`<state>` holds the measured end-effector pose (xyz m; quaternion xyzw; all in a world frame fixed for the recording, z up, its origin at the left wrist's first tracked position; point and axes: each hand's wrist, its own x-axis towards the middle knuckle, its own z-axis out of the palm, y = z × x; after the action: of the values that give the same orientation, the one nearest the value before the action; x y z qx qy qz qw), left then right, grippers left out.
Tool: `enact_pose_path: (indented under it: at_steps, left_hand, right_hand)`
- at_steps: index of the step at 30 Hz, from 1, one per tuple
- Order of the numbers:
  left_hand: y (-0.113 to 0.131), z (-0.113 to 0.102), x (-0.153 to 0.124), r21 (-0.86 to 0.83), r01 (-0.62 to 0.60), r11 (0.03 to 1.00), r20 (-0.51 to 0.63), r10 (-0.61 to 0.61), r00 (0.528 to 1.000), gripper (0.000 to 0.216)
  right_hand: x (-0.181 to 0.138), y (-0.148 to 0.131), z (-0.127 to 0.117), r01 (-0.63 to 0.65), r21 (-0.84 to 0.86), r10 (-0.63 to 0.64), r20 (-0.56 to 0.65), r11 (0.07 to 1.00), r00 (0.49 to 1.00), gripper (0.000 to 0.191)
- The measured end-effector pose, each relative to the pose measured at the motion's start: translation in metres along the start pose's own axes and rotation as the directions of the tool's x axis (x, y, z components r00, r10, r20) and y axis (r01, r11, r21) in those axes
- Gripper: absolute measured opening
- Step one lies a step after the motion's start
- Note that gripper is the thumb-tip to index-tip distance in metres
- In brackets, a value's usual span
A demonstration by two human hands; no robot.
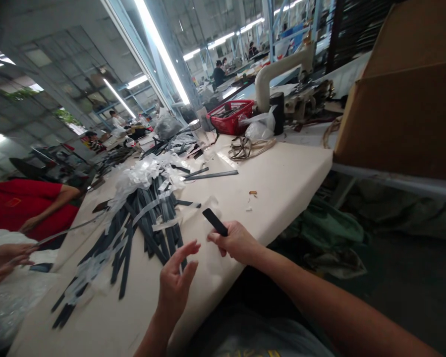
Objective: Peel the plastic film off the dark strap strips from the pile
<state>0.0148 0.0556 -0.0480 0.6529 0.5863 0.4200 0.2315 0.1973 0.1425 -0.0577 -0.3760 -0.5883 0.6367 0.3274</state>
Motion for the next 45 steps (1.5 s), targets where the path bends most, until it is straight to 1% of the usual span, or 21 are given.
enact_pose_path:
  at_steps: [1, 2, 3, 4, 5, 8, 9, 11, 14, 16, 18, 21, 23, 25, 27, 28, 32, 35, 41, 43, 45]
  left_hand:
    - [0.001, 0.001, 0.000, -0.123, 0.155, 0.980, 0.075, -0.146, 0.986, 0.038]
    - [0.002, 0.003, 0.002, -0.211, 0.281, 0.936, 0.166, -0.249, 0.954, 0.040]
    - [0.005, 0.005, 0.004, -0.261, 0.371, 0.891, 0.247, -0.310, 0.918, 0.041]
    - [0.008, 0.008, 0.006, -0.278, 0.426, 0.861, 0.306, -0.341, 0.889, 0.040]
    - [0.011, 0.010, 0.009, -0.275, 0.454, 0.848, 0.345, -0.354, 0.869, 0.038]
    - [0.019, 0.018, 0.016, -0.286, 0.466, 0.837, 0.418, -0.328, 0.847, 0.031]
    - [0.020, 0.021, 0.018, -0.314, 0.479, 0.819, 0.447, -0.318, 0.836, 0.029]
    - [0.020, 0.027, 0.022, -0.387, 0.539, 0.749, 0.489, -0.328, 0.808, 0.027]
    - [0.016, 0.036, 0.026, -0.520, 0.626, 0.581, 0.497, -0.389, 0.775, 0.026]
    - [0.015, 0.042, 0.029, -0.628, 0.625, 0.464, 0.464, -0.422, 0.779, 0.029]
    - [0.015, 0.047, 0.033, -0.719, 0.590, 0.368, 0.414, -0.456, 0.788, 0.032]
    - [0.017, 0.053, 0.039, -0.792, 0.537, 0.289, 0.341, -0.519, 0.783, 0.035]
    - [0.019, 0.057, 0.043, -0.808, 0.523, 0.272, 0.313, -0.554, 0.771, 0.037]
    - [0.020, 0.061, 0.045, -0.805, 0.526, 0.273, 0.301, -0.577, 0.759, 0.038]
    - [0.021, 0.064, 0.046, -0.793, 0.535, 0.291, 0.299, -0.579, 0.759, 0.039]
    - [0.021, 0.066, 0.045, -0.787, 0.537, 0.303, 0.298, -0.575, 0.762, 0.038]
    - [0.021, 0.069, 0.042, -0.769, 0.538, 0.344, 0.296, -0.555, 0.778, 0.034]
    - [0.022, 0.069, 0.041, -0.760, 0.541, 0.361, 0.304, -0.538, 0.786, 0.029]
    - [0.024, 0.068, 0.036, -0.743, 0.559, 0.367, 0.327, -0.530, 0.783, 0.030]
    - [0.025, 0.070, 0.032, -0.714, 0.592, 0.374, 0.376, -0.509, 0.774, 0.030]
    - [0.028, 0.071, 0.029, -0.663, 0.644, 0.382, 0.452, -0.482, 0.751, 0.034]
  right_hand:
    - [-0.002, -0.002, -0.002, 0.020, -0.014, -0.020, -0.003, 1.000, 1.000, 0.026]
    - [-0.004, -0.004, -0.003, 0.040, -0.029, -0.040, 0.000, 0.999, 0.999, 0.025]
    - [-0.006, -0.007, -0.005, 0.056, -0.046, -0.056, 0.006, 0.997, 0.998, 0.024]
    - [-0.007, -0.009, -0.006, 0.070, -0.064, -0.069, 0.011, 0.995, 0.998, 0.023]
    - [-0.009, -0.011, -0.007, 0.079, -0.084, -0.079, 0.013, 0.993, 0.997, 0.023]
    - [-0.011, -0.015, -0.008, 0.098, -0.141, -0.100, -0.006, 0.985, 0.995, 0.021]
    - [-0.012, -0.016, -0.009, 0.105, -0.155, -0.108, -0.013, 0.982, 0.994, 0.022]
    - [-0.014, -0.018, -0.013, 0.123, -0.170, -0.129, -0.024, 0.978, 0.991, 0.025]
    - [-0.024, -0.018, -0.022, 0.147, -0.169, -0.157, -0.047, 0.975, 0.986, 0.027]
    - [-0.037, -0.014, -0.027, 0.132, -0.135, -0.141, -0.059, 0.982, 0.988, 0.039]
    - [-0.052, -0.006, -0.030, 0.072, -0.091, -0.076, -0.036, 0.993, 0.996, 0.051]
    - [-0.075, 0.009, -0.024, -0.067, -0.086, 0.072, 0.064, 0.994, 0.995, 0.060]
    - [-0.085, 0.016, -0.016, -0.104, -0.127, 0.119, 0.119, 0.986, 0.986, 0.058]
    - [-0.089, 0.020, -0.009, -0.056, -0.174, 0.081, 0.145, 0.983, 0.986, 0.053]
    - [-0.089, 0.021, -0.004, 0.000, -0.213, 0.034, 0.156, 0.977, 0.987, 0.049]
    - [-0.088, 0.021, -0.002, 0.003, -0.221, 0.032, 0.156, 0.975, 0.987, 0.047]
    - [-0.081, 0.021, -0.003, -0.093, -0.170, 0.120, 0.151, 0.981, 0.981, 0.040]
    - [-0.079, 0.020, -0.004, -0.153, -0.123, 0.171, 0.150, 0.981, 0.974, 0.038]
    - [-0.076, 0.020, -0.003, -0.202, -0.058, 0.209, 0.175, 0.978, 0.962, 0.046]
    - [-0.071, 0.021, -0.003, -0.198, -0.026, 0.199, 0.192, 0.980, 0.961, 0.051]
    - [-0.065, 0.021, -0.003, -0.177, 0.007, 0.172, 0.203, 0.984, 0.964, 0.056]
